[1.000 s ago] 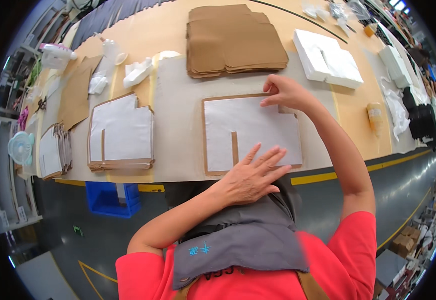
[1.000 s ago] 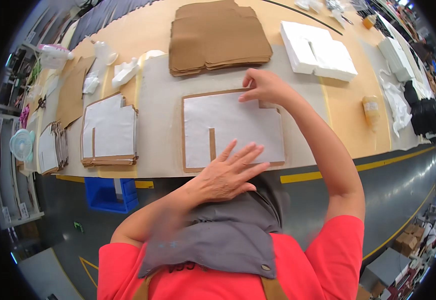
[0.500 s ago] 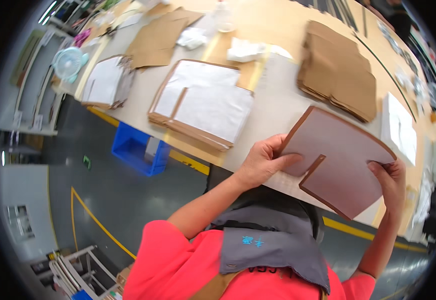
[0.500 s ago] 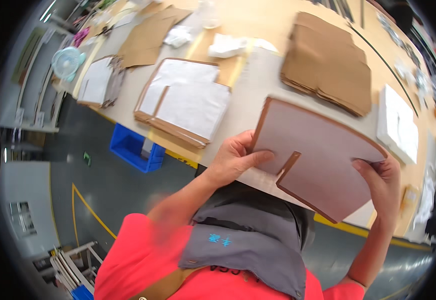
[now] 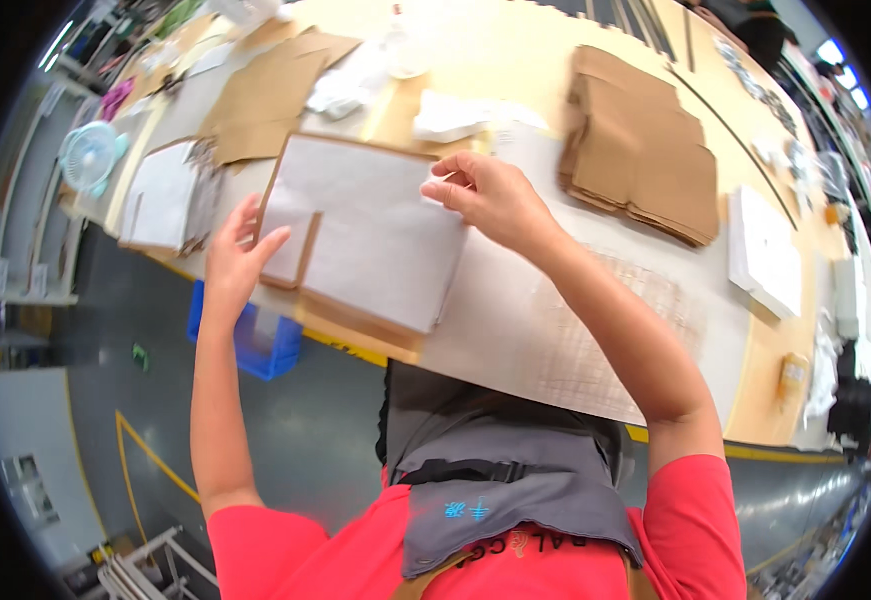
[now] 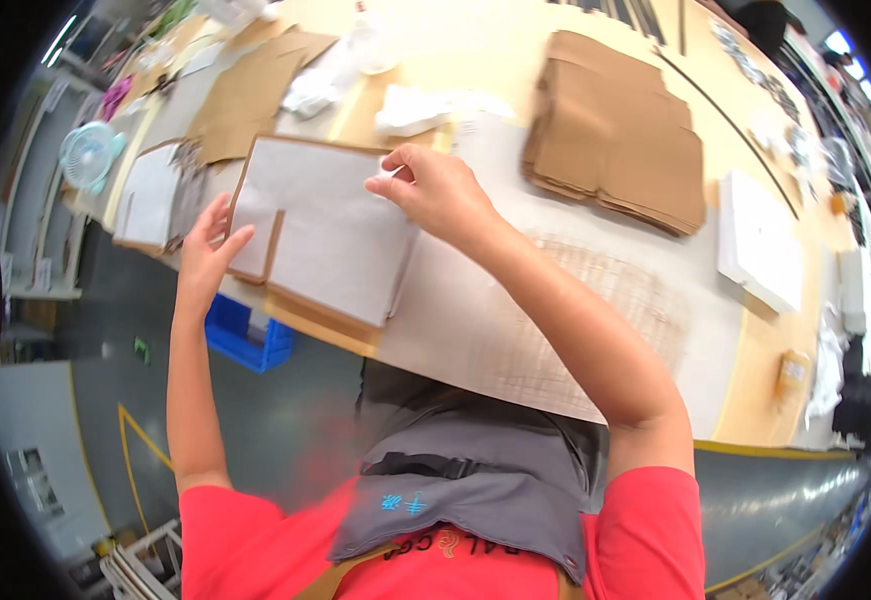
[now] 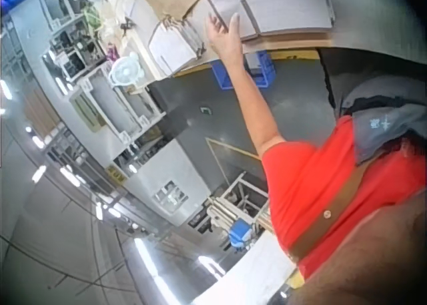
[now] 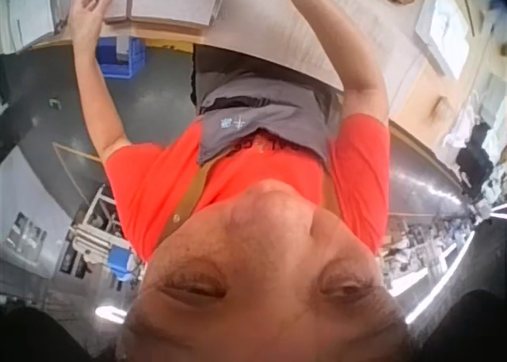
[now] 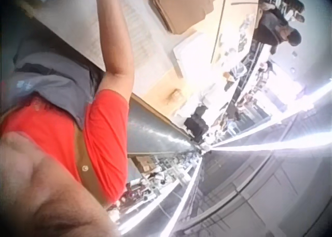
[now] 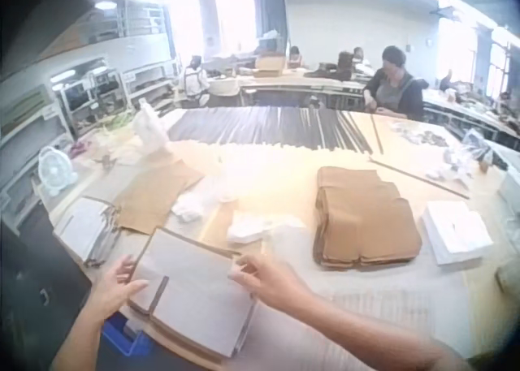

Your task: The person applies glue from a squeeze bottle onto brown cardboard pieces and then places white paper cutouts on top, pressing them down to adhere. The person repeats this process for multiple units, stacking the finished items on the table.

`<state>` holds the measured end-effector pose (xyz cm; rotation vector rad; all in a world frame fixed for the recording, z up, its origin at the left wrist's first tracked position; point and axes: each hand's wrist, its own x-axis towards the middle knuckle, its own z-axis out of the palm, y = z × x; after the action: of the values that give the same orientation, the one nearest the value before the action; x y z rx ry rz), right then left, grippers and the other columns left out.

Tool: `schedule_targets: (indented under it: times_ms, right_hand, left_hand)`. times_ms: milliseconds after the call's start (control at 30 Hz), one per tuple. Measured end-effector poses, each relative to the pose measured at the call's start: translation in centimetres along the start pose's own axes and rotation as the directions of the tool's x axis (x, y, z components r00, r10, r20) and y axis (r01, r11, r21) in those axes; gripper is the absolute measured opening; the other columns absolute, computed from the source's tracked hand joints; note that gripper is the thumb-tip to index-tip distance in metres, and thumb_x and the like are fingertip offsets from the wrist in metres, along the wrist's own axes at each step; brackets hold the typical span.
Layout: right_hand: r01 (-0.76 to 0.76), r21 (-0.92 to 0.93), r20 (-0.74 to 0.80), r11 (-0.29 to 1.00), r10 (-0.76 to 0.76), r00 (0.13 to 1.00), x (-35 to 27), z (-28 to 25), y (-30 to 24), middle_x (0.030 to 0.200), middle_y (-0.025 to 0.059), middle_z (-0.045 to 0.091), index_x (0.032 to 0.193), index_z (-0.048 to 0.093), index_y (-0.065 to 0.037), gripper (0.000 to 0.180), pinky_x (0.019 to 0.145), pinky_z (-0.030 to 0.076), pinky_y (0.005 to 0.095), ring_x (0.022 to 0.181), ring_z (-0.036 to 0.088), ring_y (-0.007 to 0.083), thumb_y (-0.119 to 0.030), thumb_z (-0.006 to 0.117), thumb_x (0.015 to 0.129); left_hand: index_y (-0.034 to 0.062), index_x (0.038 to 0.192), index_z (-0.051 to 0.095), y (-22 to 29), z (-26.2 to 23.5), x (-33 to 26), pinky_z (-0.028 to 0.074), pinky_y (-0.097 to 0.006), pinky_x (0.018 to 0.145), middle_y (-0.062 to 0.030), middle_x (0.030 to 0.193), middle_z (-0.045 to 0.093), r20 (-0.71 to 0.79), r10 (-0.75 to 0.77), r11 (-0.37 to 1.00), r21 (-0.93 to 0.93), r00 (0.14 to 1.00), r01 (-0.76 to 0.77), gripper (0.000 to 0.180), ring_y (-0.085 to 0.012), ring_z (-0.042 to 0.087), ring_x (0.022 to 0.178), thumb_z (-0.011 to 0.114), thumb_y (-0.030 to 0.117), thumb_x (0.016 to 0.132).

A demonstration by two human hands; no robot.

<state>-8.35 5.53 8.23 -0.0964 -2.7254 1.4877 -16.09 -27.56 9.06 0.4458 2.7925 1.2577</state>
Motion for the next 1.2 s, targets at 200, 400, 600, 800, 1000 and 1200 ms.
schedule_targets:
  times_ms: [200, 400, 600, 800, 1000, 1200]
  right_hand:
    - [-0.019, -0.467, -0.414, 0.884, -0.2, 0.888, -4.9, -7.9, 9.0, 0.098, 0.0077, 0.067, 0.1, 0.067, -0.007, 0.018, 0.081, 0.052, 0.038, 0.095, 0.064, 0.0272, -0.017, 0.073, 0.087]
    - [0.0, -0.734, -0.277, 0.68, -0.298, 0.914, -6.1, -10.3, 11.4, 0.093, 0.0069, 0.063, 0.094, 0.064, -0.006, 0.009, 0.081, 0.053, 0.0374, 0.092, 0.063, 0.0259, -0.011, 0.067, 0.088]
    - [0.032, -0.896, -0.103, 0.443, -0.279, 0.955, -5.6, -10.2, 12.2, 0.087, 0.0074, 0.06, 0.083, 0.059, -0.007, 0.006, 0.075, 0.057, 0.0333, 0.088, 0.063, 0.0241, -0.002, 0.06, 0.079]
    - [0.1, -0.898, -0.042, 0.429, -0.309, 0.95, -5.0, -10.4, 11.0, 0.085, 0.0097, 0.061, 0.085, 0.061, -0.003, 0.011, 0.068, 0.058, 0.0305, 0.082, 0.063, 0.0234, 0.0, 0.064, 0.075]
    - [0.077, -0.88, -0.067, 0.468, -0.283, 0.957, -5.1, -10.6, 12.3, 0.084, 0.0105, 0.06, 0.082, 0.059, -0.003, 0.009, 0.064, 0.057, 0.0311, 0.079, 0.062, 0.0226, 0.002, 0.063, 0.075]
    - [0.061, -0.541, -0.262, 0.839, -0.237, 0.936, -4.4, -12.5, 13.7, 0.086, 0.0106, 0.065, 0.089, 0.063, -0.002, 0.008, 0.07, 0.054, 0.0324, 0.079, 0.064, 0.0237, -0.009, 0.064, 0.084]
  left_hand:
    - [0.0076, 0.13, 0.063, 1.8, 4.2, -1.4, 0.045, -0.039, 0.103, -0.0124, 0.133, 0.059, -0.109, 0.22, 0.95, 0.25, 0.969, -0.187, 0.046, -0.0289, 0.056, 0.123, 0.075, 0.018, 0.086]
    - [0.0058, 0.122, 0.068, 4.7, 5.9, -1.2, 0.042, -0.038, 0.105, -0.0118, 0.133, 0.06, -0.038, 0.276, 0.948, 0.176, 0.961, -0.265, 0.034, -0.027, 0.056, 0.123, 0.071, 0.013, 0.089]
    - [0.0061, 0.119, 0.069, 6.6, 7.5, -1.6, 0.044, -0.039, 0.103, -0.0119, 0.131, 0.061, 0.033, 0.341, 0.909, 0.242, 0.94, -0.338, 0.033, -0.0297, 0.057, 0.122, 0.072, 0.009, 0.086]
    - [0.0043, 0.118, 0.069, 8.3, 8.4, -2.2, 0.044, -0.04, 0.103, -0.0136, 0.131, 0.059, 0.049, 0.365, 0.914, 0.173, 0.93, -0.368, 0.032, -0.0317, 0.056, 0.123, 0.07, 0.005, 0.086]
    - [0.0028, 0.117, 0.069, 12.2, 10.7, -2.2, 0.046, -0.041, 0.101, -0.0138, 0.131, 0.059, 0.142, 0.395, 0.906, 0.1, 0.907, -0.411, 0.031, -0.032, 0.057, 0.121, 0.07, 0.006, 0.086]
    - [0.0023, 0.117, 0.068, 15.2, 14.7, -0.7, 0.048, -0.038, 0.098, -0.015, 0.123, 0.064, 0.212, 0.502, 0.864, -0.092, 0.838, -0.494, 0.032, -0.0308, 0.062, 0.113, 0.07, 0.005, 0.085]
